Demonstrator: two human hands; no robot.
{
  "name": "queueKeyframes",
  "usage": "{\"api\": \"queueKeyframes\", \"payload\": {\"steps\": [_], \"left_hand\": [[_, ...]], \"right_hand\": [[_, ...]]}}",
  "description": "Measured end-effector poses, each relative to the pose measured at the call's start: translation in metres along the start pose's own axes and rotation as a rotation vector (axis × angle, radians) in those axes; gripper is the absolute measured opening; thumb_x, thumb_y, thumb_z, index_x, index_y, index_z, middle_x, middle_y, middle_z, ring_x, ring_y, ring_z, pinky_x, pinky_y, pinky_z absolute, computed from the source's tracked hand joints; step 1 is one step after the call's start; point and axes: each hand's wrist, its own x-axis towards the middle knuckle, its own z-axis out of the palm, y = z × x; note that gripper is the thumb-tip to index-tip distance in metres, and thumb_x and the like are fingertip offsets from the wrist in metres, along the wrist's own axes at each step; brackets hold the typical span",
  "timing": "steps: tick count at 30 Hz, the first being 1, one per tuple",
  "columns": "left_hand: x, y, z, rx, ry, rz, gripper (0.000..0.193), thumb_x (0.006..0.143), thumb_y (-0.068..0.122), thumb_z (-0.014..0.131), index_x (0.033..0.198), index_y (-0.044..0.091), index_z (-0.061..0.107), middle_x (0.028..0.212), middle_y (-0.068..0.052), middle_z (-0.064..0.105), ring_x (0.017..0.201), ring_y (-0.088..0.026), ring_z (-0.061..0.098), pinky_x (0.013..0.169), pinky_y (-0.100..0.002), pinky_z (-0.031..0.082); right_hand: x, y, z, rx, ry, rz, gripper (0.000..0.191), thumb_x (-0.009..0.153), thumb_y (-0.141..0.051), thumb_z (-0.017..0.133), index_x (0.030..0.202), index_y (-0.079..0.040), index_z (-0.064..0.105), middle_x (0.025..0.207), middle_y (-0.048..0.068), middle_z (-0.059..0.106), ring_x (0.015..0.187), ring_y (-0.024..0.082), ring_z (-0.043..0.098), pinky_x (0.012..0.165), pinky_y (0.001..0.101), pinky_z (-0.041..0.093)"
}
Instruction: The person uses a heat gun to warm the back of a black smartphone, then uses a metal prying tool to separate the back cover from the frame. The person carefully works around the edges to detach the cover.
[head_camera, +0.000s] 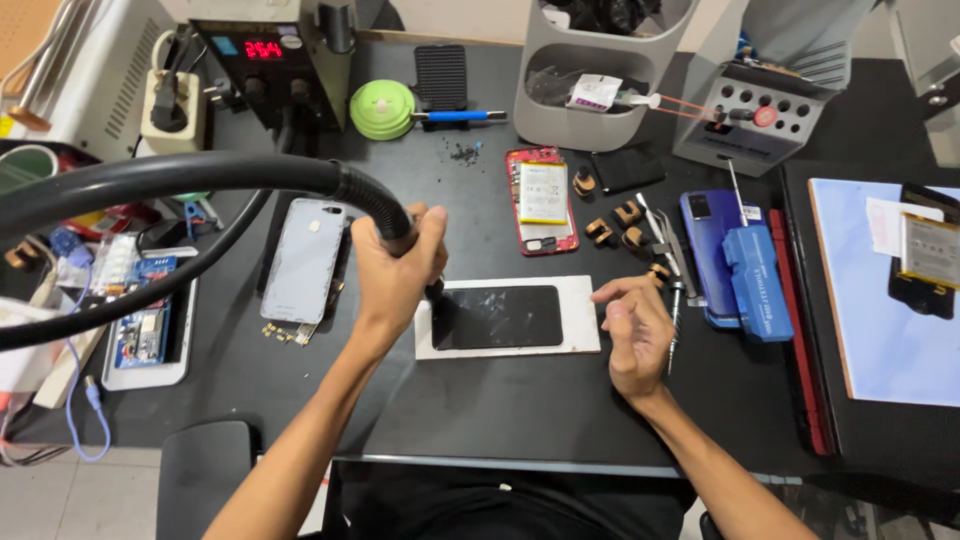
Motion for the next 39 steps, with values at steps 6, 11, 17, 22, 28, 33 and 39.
{"api": "queueKeyframes", "payload": {"steps": [6,11,17,22,28,33,39], "left_hand": [[-0.023,0.005,-0.011,-0.034,-0.013,-0.064,0.043,0.101,0.010,0.064,0.061,0.005,0.048,0.052,0.002,0.048,0.044,-0.004,0.041,0.041,-0.025,0.032],[-0.044,0.005,0.000,-0.100,-0.053,-0.132,0.041,0.101,0.012,0.065,0.064,0.007,0.050,0.056,0.005,0.046,0.047,-0.003,0.041,0.043,-0.024,0.031],[-0.049,0.002,0.045,-0.142,0.000,-0.259,0.019,0.093,0.014,0.069,0.076,0.011,0.059,0.058,0.006,0.052,0.049,-0.002,0.049,0.042,-0.023,0.036],[-0.048,0.000,0.083,-0.192,-0.174,-0.145,0.035,0.098,0.012,0.068,0.068,0.007,0.052,0.063,0.008,0.048,0.057,0.000,0.043,0.047,-0.024,0.032],[-0.047,-0.002,0.101,-0.120,-0.234,-0.003,0.042,0.098,0.007,0.066,0.064,0.005,0.041,0.062,0.009,0.035,0.060,-0.001,0.031,0.049,-0.028,0.024],[-0.049,0.001,0.077,0.046,-0.172,-0.026,0.037,0.099,0.011,0.067,0.066,0.005,0.052,0.061,0.009,0.039,0.059,0.000,0.035,0.049,-0.026,0.026],[-0.056,0.008,0.027,0.049,0.074,-0.305,0.008,0.089,0.014,0.070,0.087,0.010,0.064,0.059,0.007,0.054,0.051,-0.003,0.050,0.047,-0.023,0.041]], "right_hand": [[0.003,0.000,-0.002,-0.044,0.018,-0.018,0.031,0.104,-0.015,0.051,0.077,0.000,0.052,0.103,0.014,0.063,0.083,0.013,0.052,0.071,0.0262,0.042],[0.004,0.000,-0.002,-0.055,0.026,-0.010,0.030,0.104,-0.015,0.051,0.078,0.000,0.052,0.103,0.013,0.064,0.078,0.011,0.050,0.068,0.0255,0.042],[0.005,-0.001,-0.002,-0.063,0.025,-0.025,0.031,0.105,-0.016,0.051,0.078,-0.001,0.053,0.103,0.012,0.064,0.078,0.011,0.050,0.068,0.0247,0.042],[0.004,-0.001,-0.001,-0.038,0.026,-0.023,0.031,0.105,-0.018,0.052,0.080,0.000,0.054,0.102,0.012,0.064,0.075,0.010,0.050,0.067,0.0247,0.042],[0.002,-0.001,-0.003,-0.041,0.031,-0.048,0.033,0.105,-0.019,0.053,0.079,0.000,0.053,0.102,0.013,0.062,0.078,0.012,0.049,0.070,0.0265,0.040],[0.002,-0.003,-0.002,-0.038,0.012,-0.042,0.035,0.105,-0.020,0.052,0.077,0.000,0.052,0.102,0.014,0.064,0.084,0.014,0.053,0.074,0.0275,0.043],[0.002,-0.005,0.000,-0.051,0.014,-0.031,0.035,0.105,-0.020,0.052,0.076,-0.001,0.052,0.102,0.014,0.064,0.086,0.015,0.053,0.078,0.0286,0.045]]}}
